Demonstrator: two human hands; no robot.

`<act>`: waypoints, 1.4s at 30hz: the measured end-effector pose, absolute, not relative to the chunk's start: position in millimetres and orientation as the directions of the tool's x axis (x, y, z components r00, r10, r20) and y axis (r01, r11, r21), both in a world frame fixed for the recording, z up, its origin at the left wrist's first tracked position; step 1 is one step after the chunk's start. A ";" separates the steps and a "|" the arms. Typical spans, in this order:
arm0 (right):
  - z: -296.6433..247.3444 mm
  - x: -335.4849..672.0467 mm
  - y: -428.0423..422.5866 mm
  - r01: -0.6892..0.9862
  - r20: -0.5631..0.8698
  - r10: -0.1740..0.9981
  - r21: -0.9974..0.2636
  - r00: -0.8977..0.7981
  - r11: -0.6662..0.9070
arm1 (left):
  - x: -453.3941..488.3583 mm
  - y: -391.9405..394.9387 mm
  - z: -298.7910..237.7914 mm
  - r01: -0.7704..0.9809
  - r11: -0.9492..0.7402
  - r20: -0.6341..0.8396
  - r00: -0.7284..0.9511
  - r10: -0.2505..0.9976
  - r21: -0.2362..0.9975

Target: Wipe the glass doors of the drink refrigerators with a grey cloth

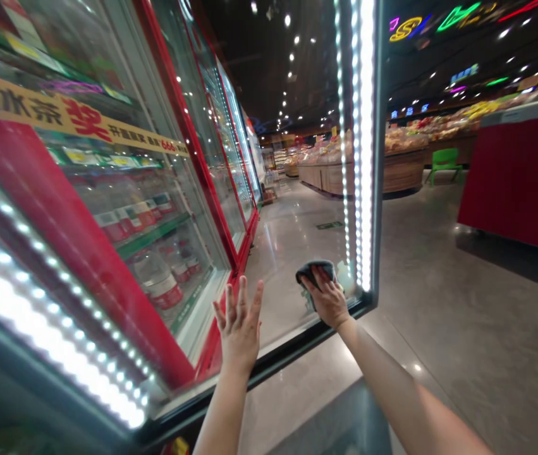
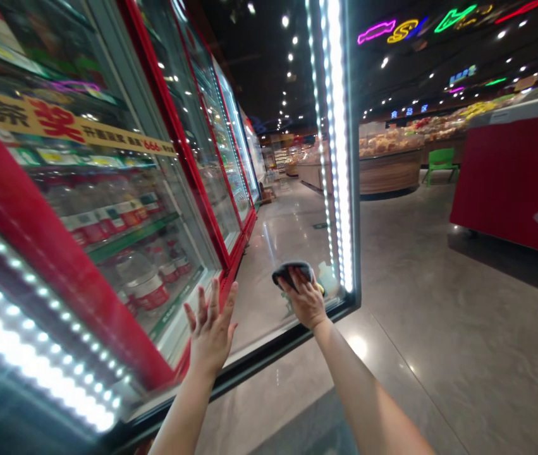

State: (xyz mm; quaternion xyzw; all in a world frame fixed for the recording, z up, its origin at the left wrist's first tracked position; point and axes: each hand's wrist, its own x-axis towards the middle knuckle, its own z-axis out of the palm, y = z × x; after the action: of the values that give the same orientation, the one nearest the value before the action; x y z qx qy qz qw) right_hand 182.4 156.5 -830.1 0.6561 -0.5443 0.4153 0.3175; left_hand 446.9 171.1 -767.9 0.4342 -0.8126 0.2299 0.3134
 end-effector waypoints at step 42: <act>-795.0 325.9 161.1 -0.854 0.808 -0.379 0.269 0.452 -0.446 | 525.1 184.4 -769.5 -0.925 0.376 0.797 -0.264 -0.544 -0.050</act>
State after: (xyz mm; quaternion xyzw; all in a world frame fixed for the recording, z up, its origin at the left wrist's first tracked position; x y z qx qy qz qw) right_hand 325.9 161.1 -795.0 0.7782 -0.3959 0.3425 0.3470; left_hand 525.1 184.4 -769.5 0.4905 -0.7487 0.2673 0.3570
